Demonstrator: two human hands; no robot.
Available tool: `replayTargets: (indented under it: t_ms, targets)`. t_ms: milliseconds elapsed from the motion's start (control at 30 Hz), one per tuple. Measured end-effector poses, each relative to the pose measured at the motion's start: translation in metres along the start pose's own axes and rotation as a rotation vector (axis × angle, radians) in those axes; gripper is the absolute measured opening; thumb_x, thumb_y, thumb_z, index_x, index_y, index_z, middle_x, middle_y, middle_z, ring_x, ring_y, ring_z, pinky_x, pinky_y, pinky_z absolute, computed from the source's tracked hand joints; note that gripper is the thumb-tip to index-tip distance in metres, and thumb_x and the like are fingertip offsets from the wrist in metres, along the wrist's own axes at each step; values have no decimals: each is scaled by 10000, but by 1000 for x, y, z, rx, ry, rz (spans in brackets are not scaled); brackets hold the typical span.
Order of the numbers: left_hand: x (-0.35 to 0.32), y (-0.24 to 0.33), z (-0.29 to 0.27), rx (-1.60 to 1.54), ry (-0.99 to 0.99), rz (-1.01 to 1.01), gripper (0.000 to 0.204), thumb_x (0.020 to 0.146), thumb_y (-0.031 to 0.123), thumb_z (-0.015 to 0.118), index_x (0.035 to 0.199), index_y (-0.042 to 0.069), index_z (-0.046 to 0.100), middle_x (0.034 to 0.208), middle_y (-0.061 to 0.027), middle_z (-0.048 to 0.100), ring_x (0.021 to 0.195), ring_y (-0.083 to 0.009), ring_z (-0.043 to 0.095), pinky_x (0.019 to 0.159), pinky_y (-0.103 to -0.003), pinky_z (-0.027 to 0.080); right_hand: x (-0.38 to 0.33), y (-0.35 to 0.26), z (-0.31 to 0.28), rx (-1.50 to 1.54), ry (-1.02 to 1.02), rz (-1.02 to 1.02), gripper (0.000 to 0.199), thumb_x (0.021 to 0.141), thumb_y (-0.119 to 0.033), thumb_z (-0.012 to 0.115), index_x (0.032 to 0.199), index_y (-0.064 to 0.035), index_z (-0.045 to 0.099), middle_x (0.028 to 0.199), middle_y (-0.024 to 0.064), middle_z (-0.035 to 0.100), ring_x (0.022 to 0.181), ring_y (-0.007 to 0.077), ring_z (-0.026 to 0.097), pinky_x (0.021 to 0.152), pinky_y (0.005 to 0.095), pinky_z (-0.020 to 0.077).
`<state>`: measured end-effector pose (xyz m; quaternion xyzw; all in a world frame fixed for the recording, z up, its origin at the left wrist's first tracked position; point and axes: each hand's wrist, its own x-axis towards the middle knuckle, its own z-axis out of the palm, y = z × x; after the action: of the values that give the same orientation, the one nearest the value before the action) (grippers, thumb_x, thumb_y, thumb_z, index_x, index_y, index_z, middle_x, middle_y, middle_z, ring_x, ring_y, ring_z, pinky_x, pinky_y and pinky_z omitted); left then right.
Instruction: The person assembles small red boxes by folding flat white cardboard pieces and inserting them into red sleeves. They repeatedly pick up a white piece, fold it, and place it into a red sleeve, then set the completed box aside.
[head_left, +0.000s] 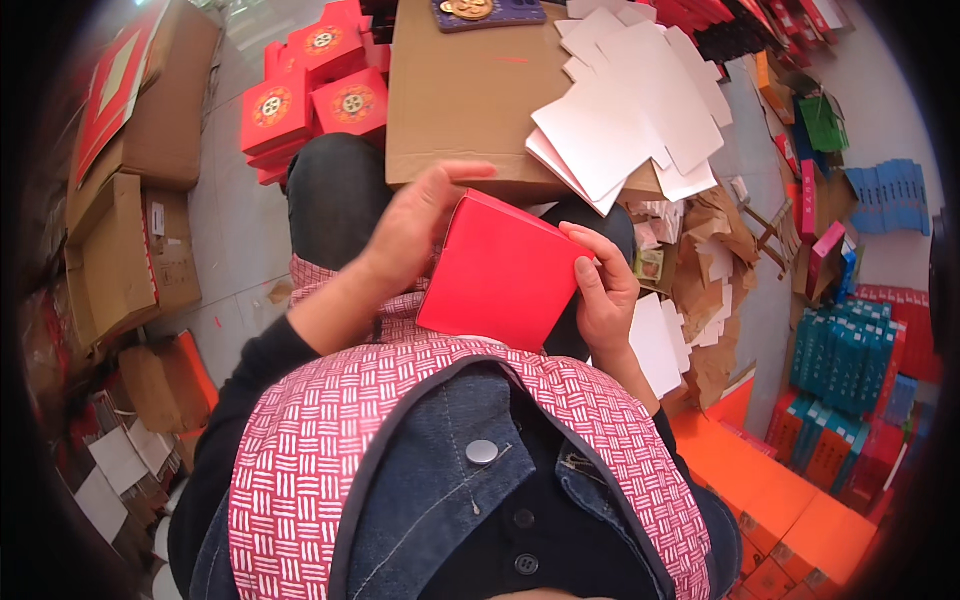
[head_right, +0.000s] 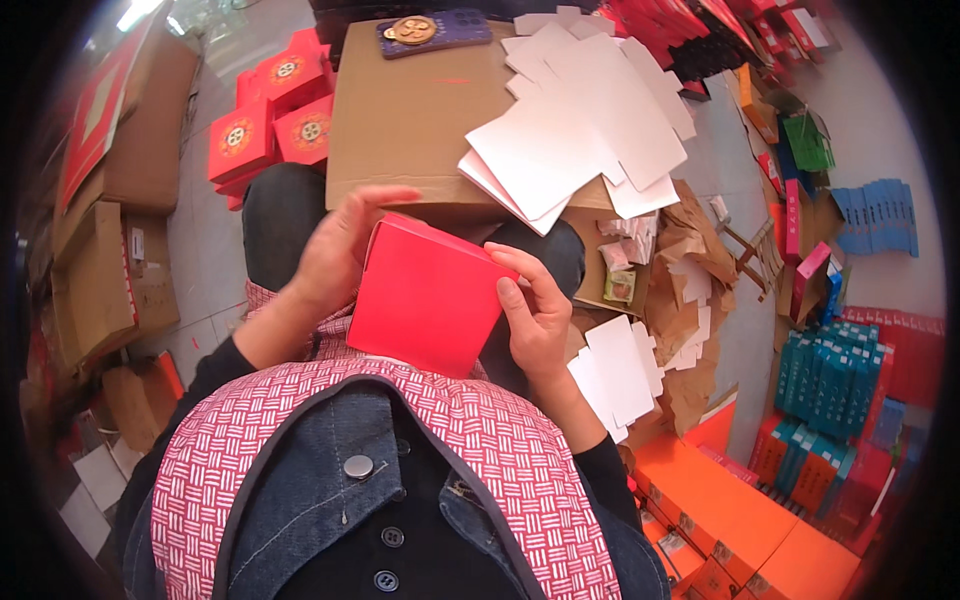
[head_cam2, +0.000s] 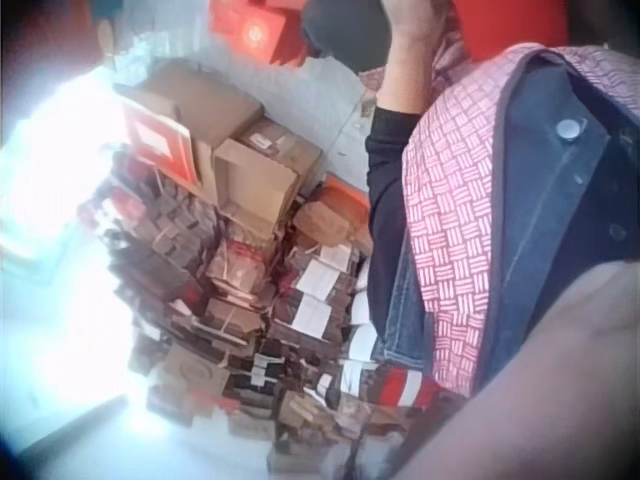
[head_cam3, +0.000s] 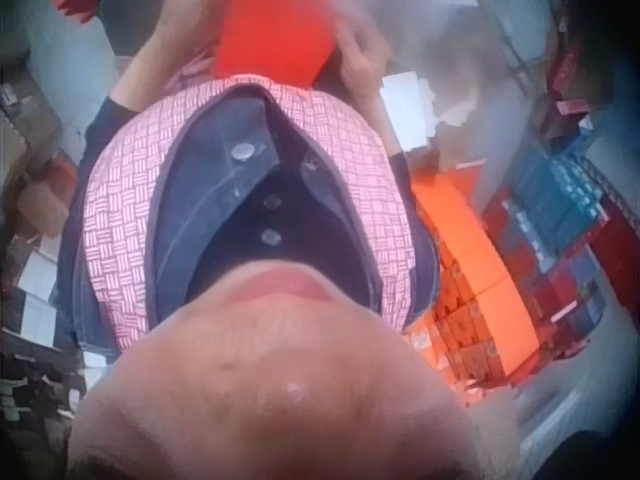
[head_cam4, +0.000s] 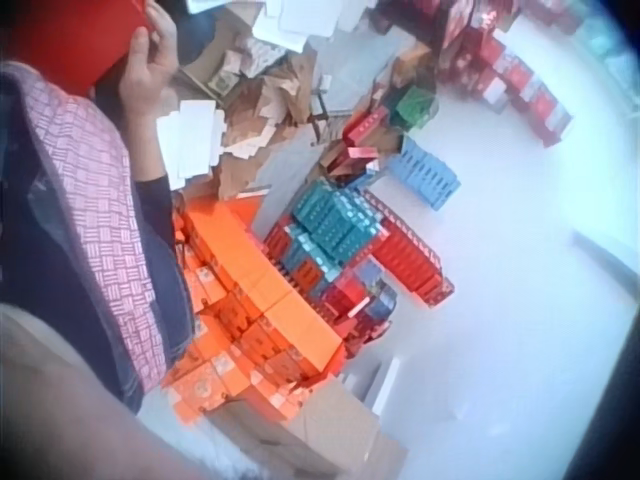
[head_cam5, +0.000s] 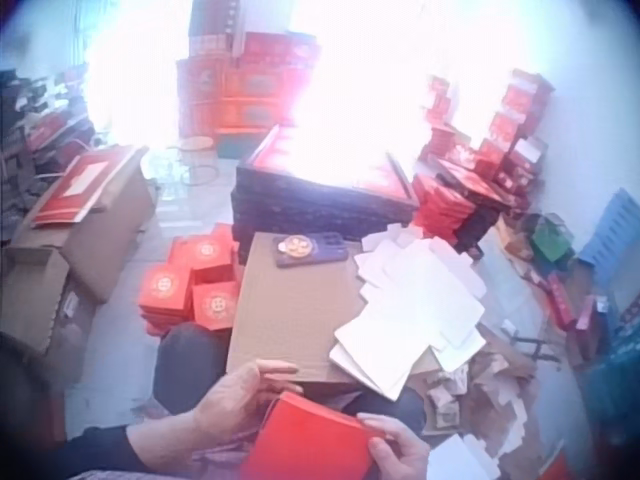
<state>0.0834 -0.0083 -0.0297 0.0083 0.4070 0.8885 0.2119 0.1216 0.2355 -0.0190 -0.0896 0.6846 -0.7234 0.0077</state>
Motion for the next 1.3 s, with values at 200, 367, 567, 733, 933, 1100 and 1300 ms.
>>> replayTargets:
  t_ms: [200,367,567,733,933,1100,1300]
  targets:
    - [-7,-16,11,255,-17,281,441,1056,360,302,1044,10,569,1152,-128,571,1057,-159,547,962,-290,420,-9,5,31,-160,160,-127,282,1026,-147,381,1200,18,528,1260,163,557,1154,215,530,1005,324,396]
    - [-10,-16,6,348,-51,309,417,1057,353,311,1039,10,549,1145,-115,552,1046,-152,530,963,-286,407,-14,7,42,-126,198,-80,348,1049,-214,313,1237,18,491,1273,171,546,1158,208,519,1015,326,389]
    - [-15,-17,5,577,-19,294,415,1056,350,293,1171,6,493,1216,-103,514,1112,-165,498,1005,-311,379,-14,3,52,-62,261,27,337,1043,-211,343,1234,12,507,1239,130,553,1128,173,516,990,303,393]
    - [-12,-4,-3,-98,-143,27,494,1034,423,333,1278,7,440,1304,-123,493,1212,-187,484,1040,-333,379,-10,5,52,39,246,0,338,1044,-207,350,1244,21,499,1262,128,542,1149,179,508,1003,297,381]
    - [-45,-14,8,290,35,174,600,1022,294,446,1491,66,149,1287,-96,469,1174,-166,464,1034,-324,350,-10,10,54,17,213,-2,372,1052,-242,342,1289,15,466,1292,134,530,1142,169,522,1006,296,392]
    - [-44,-20,3,272,34,157,583,996,90,482,1488,130,170,1274,-99,477,1156,-154,471,1014,-309,367,-10,3,58,135,202,82,348,1043,-172,347,1317,14,451,1311,116,510,1157,166,502,1013,294,373]
    - [-42,-17,5,273,78,217,585,981,105,513,1466,122,188,1261,-109,472,1157,-157,459,1014,-318,366,-19,-3,62,168,102,121,714,984,-148,503,1533,-66,54,1454,137,343,1278,217,402,1094,353,298]
